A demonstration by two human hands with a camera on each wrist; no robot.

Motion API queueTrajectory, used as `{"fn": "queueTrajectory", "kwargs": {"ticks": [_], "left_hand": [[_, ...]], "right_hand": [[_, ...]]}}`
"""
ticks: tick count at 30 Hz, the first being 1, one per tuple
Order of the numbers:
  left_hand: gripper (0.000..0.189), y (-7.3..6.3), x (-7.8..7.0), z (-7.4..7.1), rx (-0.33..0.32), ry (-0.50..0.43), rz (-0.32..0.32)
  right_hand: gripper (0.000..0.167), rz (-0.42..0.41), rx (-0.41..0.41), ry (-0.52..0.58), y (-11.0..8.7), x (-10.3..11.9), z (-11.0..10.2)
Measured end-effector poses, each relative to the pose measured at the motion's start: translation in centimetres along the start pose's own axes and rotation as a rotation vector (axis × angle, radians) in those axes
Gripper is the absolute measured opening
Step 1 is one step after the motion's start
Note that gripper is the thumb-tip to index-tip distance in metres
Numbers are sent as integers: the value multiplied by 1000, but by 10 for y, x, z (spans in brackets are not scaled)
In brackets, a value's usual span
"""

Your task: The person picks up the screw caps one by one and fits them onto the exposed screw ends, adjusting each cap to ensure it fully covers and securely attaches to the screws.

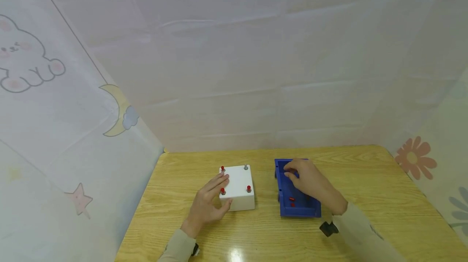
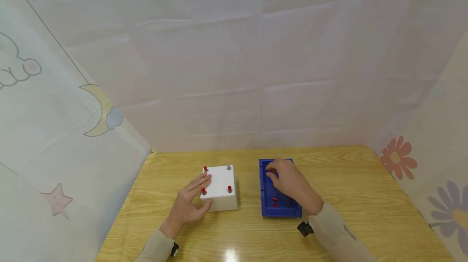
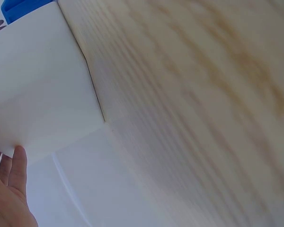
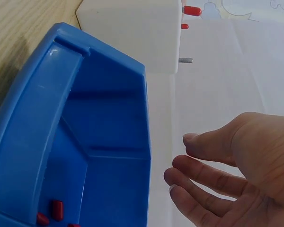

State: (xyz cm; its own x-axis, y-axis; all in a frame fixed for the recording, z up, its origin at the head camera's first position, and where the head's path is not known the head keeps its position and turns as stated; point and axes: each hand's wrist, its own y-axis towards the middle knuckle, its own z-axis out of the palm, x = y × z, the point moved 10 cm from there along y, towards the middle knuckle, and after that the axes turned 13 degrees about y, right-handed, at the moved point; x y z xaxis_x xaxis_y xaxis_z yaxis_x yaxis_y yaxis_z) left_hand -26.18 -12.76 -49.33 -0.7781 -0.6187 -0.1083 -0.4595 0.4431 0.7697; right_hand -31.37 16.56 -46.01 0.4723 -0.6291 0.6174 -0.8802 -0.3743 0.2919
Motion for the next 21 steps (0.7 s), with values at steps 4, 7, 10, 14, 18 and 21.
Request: {"fn": "queueTrajectory", "kwargs": {"ticks": [4, 7, 10, 14, 18, 21], "left_hand": [[50, 0, 0, 0, -1, -1, 2], [50, 0, 0, 0, -2, 1, 0], [50, 0, 0, 0, -1, 3, -5], [51, -1, 2, 1, 7, 5, -16], [52, -2, 3, 3, 16, 9, -28], [53, -1, 3, 2, 18, 9, -31]], "right_hand": [[17, 4, 7, -1, -3, 1, 1], [17, 12, 20, 8, -5, 1, 3], [16, 19, 31, 21, -8, 2, 3], [16, 3, 44, 25, -11, 2, 6], [16, -18, 48, 32, -15, 3, 8], [16, -27, 55, 42, -18, 2, 10]]}}
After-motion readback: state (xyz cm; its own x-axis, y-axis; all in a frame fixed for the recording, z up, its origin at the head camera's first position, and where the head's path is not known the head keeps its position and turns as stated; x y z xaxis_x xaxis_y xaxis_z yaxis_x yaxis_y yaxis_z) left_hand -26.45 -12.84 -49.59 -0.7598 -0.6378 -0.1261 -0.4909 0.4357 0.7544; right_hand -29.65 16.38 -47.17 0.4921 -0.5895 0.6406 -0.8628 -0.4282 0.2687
